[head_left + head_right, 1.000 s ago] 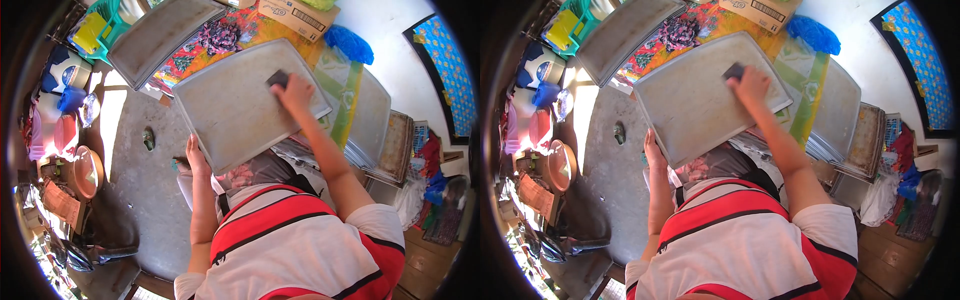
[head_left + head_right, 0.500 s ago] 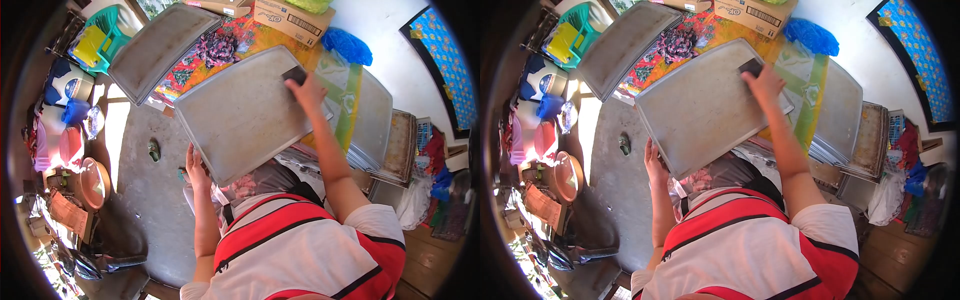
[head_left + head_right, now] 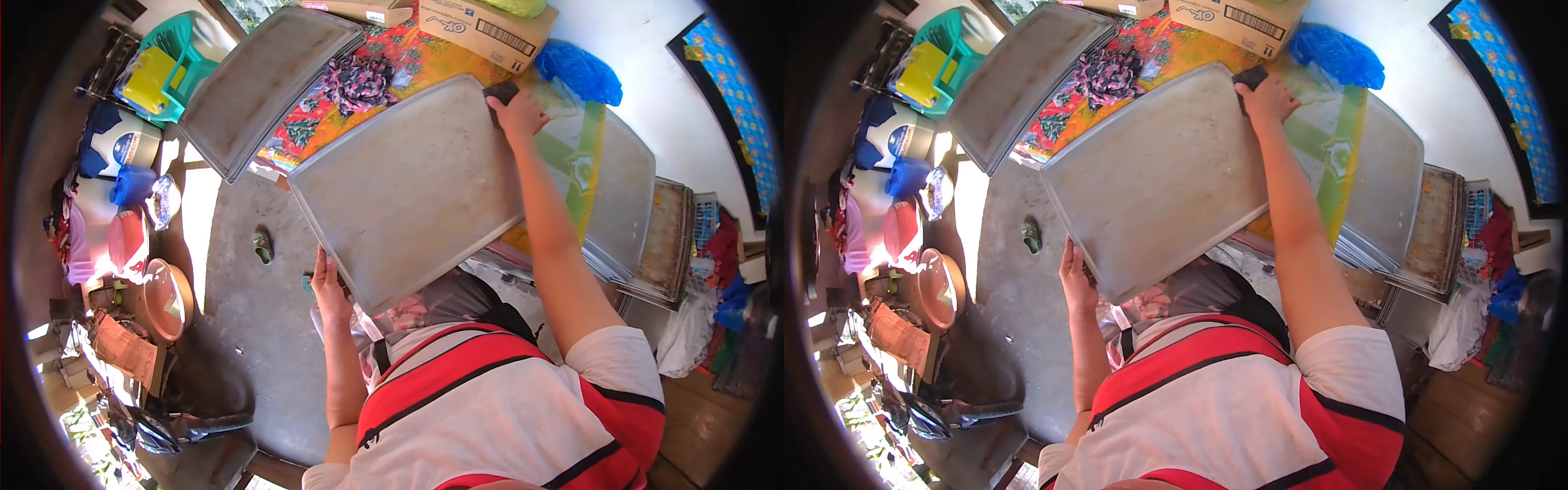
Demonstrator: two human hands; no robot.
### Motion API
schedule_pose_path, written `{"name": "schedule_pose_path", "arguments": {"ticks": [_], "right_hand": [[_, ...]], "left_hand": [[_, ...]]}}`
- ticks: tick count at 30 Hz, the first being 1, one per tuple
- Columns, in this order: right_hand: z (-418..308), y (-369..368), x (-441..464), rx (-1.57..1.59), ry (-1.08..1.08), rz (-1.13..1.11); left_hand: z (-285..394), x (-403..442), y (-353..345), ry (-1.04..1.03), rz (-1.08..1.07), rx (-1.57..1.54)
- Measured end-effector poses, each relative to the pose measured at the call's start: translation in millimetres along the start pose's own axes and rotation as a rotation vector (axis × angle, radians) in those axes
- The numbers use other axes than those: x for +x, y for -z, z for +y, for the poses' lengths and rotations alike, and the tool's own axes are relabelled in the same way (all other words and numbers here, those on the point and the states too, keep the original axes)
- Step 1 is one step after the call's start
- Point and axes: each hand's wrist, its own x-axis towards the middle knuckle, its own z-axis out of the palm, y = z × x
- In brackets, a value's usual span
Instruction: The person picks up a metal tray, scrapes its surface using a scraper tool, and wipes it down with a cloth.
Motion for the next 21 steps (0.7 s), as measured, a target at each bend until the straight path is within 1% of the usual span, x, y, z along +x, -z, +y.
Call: {"name": "schedule_pose_path", "arguments": {"ticks": [2, 3, 5, 8, 9, 12, 13, 15, 18, 20, 21], "right_hand": [[-9, 1, -3, 0.019, -0.028, -0.034], [-35, 12, -31, 0.034, 0.105, -0.062], [-63, 12, -90, 0.107, 0.497, 0.002], [-63, 17, -70, 0.196, 0.352, -0.147], [-55, 14, -45, 0.137, 0.216, -0.023], [-39, -3, -8, 0.15, -0.091, -0.013], [-58, 11, -27, 0.143, 0.007, -0.103], [-92, 6, -90, 0.194, 0.391, -0.038], [-107, 16, -124, 0.264, 0.577, -0.131], [-97, 7, -74, 0.261, 0.303, -0.126], [-90, 0, -57, 0.238, 0.209, -0.098]], "left_hand": [[-4, 2, 4, -0.028, -0.002, -0.001], [-5, 5, 6, -0.025, 0.004, 0.006], [-5, 6, 3, -0.005, 0.009, 0.012], [0, -1, 3, 0.044, 0.01, 0.047], [0, 0, 5, 0.053, 0.004, 0.066], [-2, -3, 4, 0.066, 0.005, 0.06], [-1, -3, 3, 0.061, 0.011, 0.051], [0, -2, -5, 0.062, 0.019, 0.039], [5, -7, -6, 0.082, 0.008, 0.068], [0, -2, 3, 0.072, -0.038, 0.096], [0, -2, 4, 0.068, -0.04, 0.088]]}}
